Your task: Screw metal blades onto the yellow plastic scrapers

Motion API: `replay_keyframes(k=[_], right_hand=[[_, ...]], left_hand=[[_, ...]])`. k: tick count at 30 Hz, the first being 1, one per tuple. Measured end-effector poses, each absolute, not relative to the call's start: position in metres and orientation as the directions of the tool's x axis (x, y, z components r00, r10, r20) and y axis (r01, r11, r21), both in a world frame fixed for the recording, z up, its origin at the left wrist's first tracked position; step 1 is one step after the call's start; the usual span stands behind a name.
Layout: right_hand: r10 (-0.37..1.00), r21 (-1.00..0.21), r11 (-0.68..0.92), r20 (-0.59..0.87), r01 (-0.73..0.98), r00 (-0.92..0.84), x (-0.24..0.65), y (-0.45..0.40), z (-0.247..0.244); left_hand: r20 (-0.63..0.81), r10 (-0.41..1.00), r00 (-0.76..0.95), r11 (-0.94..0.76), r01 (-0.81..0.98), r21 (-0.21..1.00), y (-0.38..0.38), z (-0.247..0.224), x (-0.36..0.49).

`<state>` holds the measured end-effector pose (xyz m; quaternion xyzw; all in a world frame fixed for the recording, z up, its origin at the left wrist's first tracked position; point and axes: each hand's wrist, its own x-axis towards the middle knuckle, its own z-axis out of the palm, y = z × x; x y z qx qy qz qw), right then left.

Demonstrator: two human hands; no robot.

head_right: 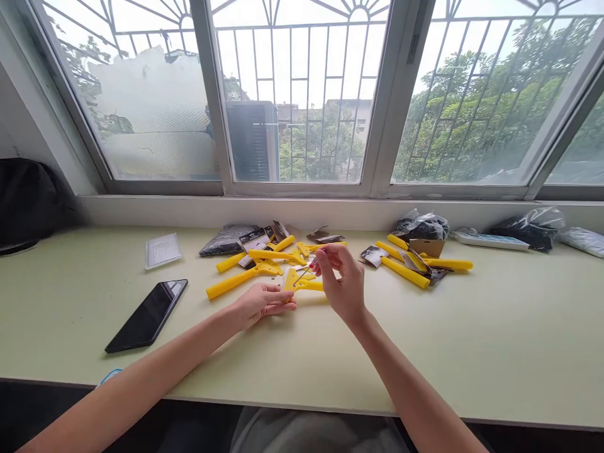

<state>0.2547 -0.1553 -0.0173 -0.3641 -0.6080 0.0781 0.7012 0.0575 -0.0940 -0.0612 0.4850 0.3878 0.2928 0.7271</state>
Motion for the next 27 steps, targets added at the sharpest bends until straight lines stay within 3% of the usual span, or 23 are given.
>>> replay_keyframes(k=[8, 19, 27], right_hand=[[0.586, -0.616, 0.690, 0.784, 0.380, 0.205, 0.251, -0.156, -0.023], [0.636, -0.615, 0.673, 0.765, 0.410, 0.103, 0.249, -0.151, -0.032], [0.605, -0.629, 0.697, 0.774, 0.345, 0.189, 0.252, -0.152, -0.024]], left_hand=[[-0.304, 0.762, 0.572, 0.437, -0.107, 0.893, -0.095, -0.057, 0.057], [-0.231, 0.770, 0.595, 0.342, -0.078, 0.937, -0.102, -0.052, 0.058], [-0.265, 0.774, 0.575, 0.381, -0.089, 0.920, -0.098, -0.056, 0.059]])
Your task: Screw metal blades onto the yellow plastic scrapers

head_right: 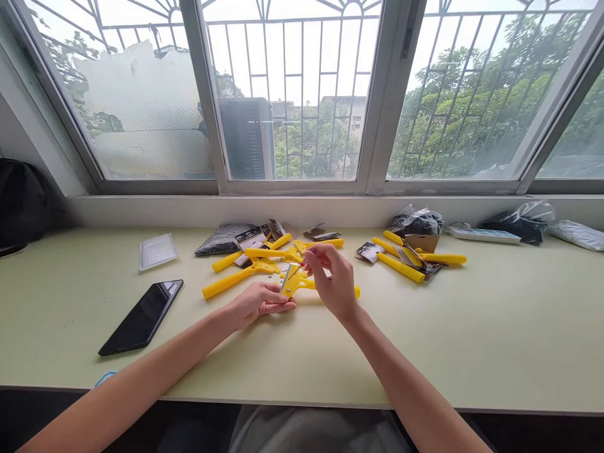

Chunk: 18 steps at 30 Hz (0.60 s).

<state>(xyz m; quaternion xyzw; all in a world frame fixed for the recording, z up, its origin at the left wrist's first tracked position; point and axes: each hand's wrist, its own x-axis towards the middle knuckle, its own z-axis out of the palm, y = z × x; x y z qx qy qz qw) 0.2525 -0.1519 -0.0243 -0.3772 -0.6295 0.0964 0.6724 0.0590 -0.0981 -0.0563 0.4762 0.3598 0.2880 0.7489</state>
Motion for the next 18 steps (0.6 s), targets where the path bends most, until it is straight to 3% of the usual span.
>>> replay_keyframes(k=[4, 9, 13, 18], right_hand=[[0.551, -0.625, 0.708, 0.780, 0.328, 0.297, 0.264, -0.152, -0.017], [0.557, -0.609, 0.686, 0.792, 0.398, 0.251, 0.270, -0.153, -0.017], [0.655, -0.589, 0.625, 0.752, 0.512, 0.066, 0.267, -0.153, -0.024], [0.794, -0.483, 0.560, 0.546, 0.673, -0.268, 0.268, -0.150, -0.038]], left_hand=[[-0.299, 0.776, 0.555, 0.411, -0.085, 0.908, -0.095, -0.060, 0.059], [-0.278, 0.782, 0.557, 0.396, -0.099, 0.913, -0.096, -0.061, 0.059], [-0.258, 0.784, 0.565, 0.376, -0.101, 0.921, -0.098, -0.060, 0.059], [-0.253, 0.782, 0.569, 0.368, -0.094, 0.925, -0.101, -0.057, 0.058]])
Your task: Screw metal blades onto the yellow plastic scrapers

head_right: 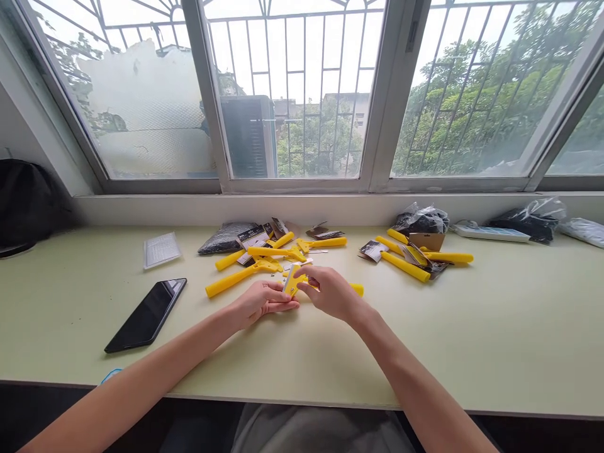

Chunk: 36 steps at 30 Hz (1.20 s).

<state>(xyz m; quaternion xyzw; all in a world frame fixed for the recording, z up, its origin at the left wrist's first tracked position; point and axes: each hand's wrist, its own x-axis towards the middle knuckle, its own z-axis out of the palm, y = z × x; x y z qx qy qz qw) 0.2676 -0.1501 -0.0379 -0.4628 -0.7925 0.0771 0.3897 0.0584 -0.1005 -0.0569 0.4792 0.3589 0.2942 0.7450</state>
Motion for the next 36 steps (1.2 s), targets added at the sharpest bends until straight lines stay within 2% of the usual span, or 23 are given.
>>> replay_keyframes(k=[3, 7, 15, 24, 27, 31, 33, 36], right_hand=[[0.810, -0.502, 0.566, 0.486, 0.654, -0.328, 0.271, -0.147, -0.047], [0.805, -0.521, 0.582, 0.477, 0.624, -0.353, 0.270, -0.141, -0.054], [0.749, -0.483, 0.644, 0.557, 0.593, -0.359, 0.262, -0.136, -0.056], [0.670, -0.404, 0.731, 0.580, 0.550, -0.464, 0.270, -0.138, -0.063], [0.654, -0.431, 0.741, 0.635, 0.514, -0.410, 0.272, -0.137, -0.066], [0.693, -0.512, 0.660, 0.698, 0.550, -0.181, 0.269, -0.138, -0.063], [0.718, -0.556, 0.620, 0.687, 0.554, -0.114, 0.265, -0.140, -0.061], [0.755, -0.588, 0.587, 0.646, 0.557, -0.114, 0.260, -0.141, -0.060]], left_hand=[[-0.248, 0.789, 0.562, 0.351, -0.081, 0.933, -0.102, -0.056, 0.059], [-0.256, 0.780, 0.571, 0.349, -0.058, 0.935, -0.103, -0.054, 0.060], [-0.247, 0.792, 0.558, 0.351, -0.084, 0.933, -0.102, -0.058, 0.061], [-0.245, 0.785, 0.569, 0.359, -0.096, 0.928, -0.102, -0.060, 0.061], [-0.250, 0.789, 0.561, 0.362, -0.097, 0.927, -0.102, -0.061, 0.062], [-0.254, 0.796, 0.550, 0.350, -0.076, 0.934, -0.102, -0.061, 0.062], [-0.256, 0.797, 0.547, 0.351, -0.074, 0.933, -0.102, -0.062, 0.062], [-0.243, 0.798, 0.552, 0.345, -0.088, 0.935, -0.102, -0.063, 0.062]])
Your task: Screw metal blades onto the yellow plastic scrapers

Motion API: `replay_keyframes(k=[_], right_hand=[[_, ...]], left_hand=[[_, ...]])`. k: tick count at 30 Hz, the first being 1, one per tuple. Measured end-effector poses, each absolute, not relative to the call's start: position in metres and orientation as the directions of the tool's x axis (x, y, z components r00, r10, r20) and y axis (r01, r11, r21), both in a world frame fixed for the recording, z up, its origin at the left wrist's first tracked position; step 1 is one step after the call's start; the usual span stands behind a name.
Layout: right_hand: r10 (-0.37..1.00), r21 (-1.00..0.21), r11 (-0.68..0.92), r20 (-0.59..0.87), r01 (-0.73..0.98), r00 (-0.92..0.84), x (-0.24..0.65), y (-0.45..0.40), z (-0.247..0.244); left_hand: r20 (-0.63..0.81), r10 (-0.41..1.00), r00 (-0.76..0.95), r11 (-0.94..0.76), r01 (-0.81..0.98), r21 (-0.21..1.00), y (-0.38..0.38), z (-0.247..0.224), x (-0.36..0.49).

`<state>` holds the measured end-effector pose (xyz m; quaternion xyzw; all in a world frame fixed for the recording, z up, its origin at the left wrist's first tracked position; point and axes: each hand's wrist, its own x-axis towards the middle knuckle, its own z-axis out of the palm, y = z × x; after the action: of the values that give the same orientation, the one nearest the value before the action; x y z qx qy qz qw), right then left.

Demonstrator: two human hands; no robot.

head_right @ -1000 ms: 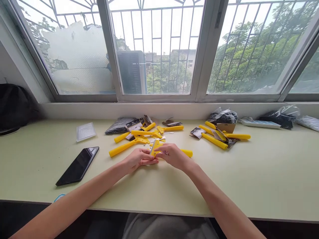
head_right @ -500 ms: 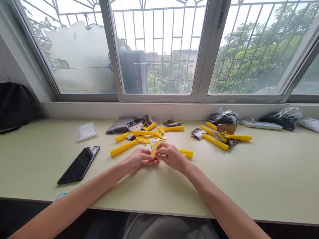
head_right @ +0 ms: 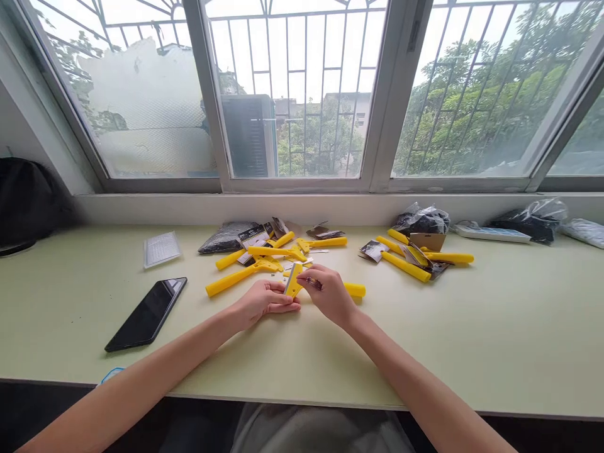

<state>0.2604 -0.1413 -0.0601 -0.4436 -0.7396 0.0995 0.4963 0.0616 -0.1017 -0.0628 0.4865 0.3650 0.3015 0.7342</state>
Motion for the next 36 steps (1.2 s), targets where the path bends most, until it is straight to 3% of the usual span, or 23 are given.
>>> replay_keyframes(k=[16, 21, 27, 36], right_hand=[[0.815, -0.624, 0.504, 0.573, 0.597, -0.089, 0.252, -0.147, -0.056], [0.873, -0.739, 0.408, 0.488, 0.537, 0.009, 0.252, -0.146, -0.057], [0.876, -0.742, 0.455, 0.473, 0.492, -0.097, 0.256, -0.145, -0.061], [0.887, -0.829, 0.428, 0.463, 0.361, 0.011, 0.242, -0.141, -0.068]], left_hand=[[-0.218, 0.800, 0.559, 0.322, -0.095, 0.942, -0.103, -0.061, 0.063], [-0.229, 0.804, 0.549, 0.326, -0.085, 0.942, -0.101, -0.063, 0.062], [-0.224, 0.801, 0.555, 0.324, -0.088, 0.942, -0.102, -0.064, 0.063], [-0.208, 0.793, 0.573, 0.305, -0.078, 0.949, -0.100, -0.065, 0.063]])
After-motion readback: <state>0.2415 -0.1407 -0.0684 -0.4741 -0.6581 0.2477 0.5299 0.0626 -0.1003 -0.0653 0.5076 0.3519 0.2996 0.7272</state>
